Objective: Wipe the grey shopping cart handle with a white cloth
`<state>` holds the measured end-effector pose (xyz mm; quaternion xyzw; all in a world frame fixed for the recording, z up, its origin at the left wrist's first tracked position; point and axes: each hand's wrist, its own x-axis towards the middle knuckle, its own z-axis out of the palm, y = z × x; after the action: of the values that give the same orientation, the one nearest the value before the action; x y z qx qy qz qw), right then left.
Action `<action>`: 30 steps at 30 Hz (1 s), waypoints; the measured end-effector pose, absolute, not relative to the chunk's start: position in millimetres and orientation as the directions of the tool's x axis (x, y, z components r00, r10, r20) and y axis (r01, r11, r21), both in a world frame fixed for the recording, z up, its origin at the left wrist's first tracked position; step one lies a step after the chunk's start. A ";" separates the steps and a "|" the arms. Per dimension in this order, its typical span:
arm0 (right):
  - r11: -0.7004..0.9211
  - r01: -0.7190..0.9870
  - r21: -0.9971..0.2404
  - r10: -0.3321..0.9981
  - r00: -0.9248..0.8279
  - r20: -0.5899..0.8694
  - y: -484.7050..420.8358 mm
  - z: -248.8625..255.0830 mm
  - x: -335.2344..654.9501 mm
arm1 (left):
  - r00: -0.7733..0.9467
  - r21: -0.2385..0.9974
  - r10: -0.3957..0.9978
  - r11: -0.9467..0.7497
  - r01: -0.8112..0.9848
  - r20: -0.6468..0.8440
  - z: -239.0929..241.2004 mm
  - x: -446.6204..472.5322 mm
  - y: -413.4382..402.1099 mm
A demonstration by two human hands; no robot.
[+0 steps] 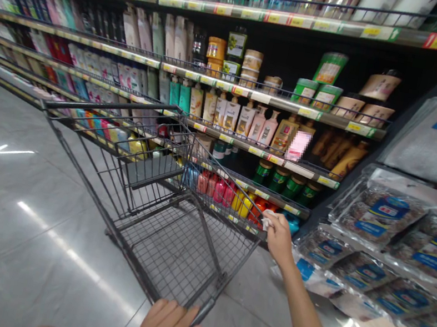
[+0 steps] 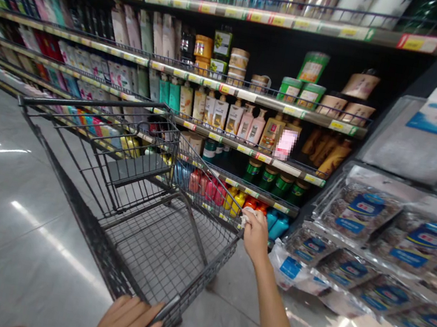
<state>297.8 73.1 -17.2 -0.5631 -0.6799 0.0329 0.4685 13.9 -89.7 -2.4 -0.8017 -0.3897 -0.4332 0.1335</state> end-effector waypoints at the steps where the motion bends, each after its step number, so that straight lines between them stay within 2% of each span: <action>1: 0.346 0.738 -0.580 0.795 0.098 0.599 74.5 -17.5 297.0 | 0.326 0.133 0.519 -0.665 0.735 0.790 -2.3 15.8 -88.7; 7: 0.309 0.750 -0.586 0.784 0.148 0.603 58.5 -17.6 282.8 | 0.311 0.175 0.559 -0.651 0.739 0.768 -2.7 22.0 -89.4; 15: 0.389 0.559 -0.733 0.837 0.118 0.534 15.5 -10.4 262.7 | 0.384 0.137 0.591 -0.650 0.747 0.709 11.4 -0.2 -96.7; 20: 0.389 0.513 -0.766 0.863 0.089 0.498 -14.7 -9.6 244.6 | 0.354 0.087 0.669 -0.531 0.843 0.654 12.7 11.0 -97.9; 25: 0.388 0.483 -0.785 0.875 0.074 0.479 -35.8 -6.8 232.3 | 0.285 0.092 0.827 -0.372 0.924 0.484 4.1 60.5 -86.3; 30: 0.424 0.483 -0.766 0.871 0.016 0.492 -41.8 -4.4 233.3 | 0.288 0.115 0.841 -0.378 0.919 0.458 1.4 104.3 -60.8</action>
<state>233.3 -41.8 -4.4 -0.5015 -0.6750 0.1913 0.5063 104.3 -60.8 1.4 -0.7981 -0.5511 -0.2282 0.0853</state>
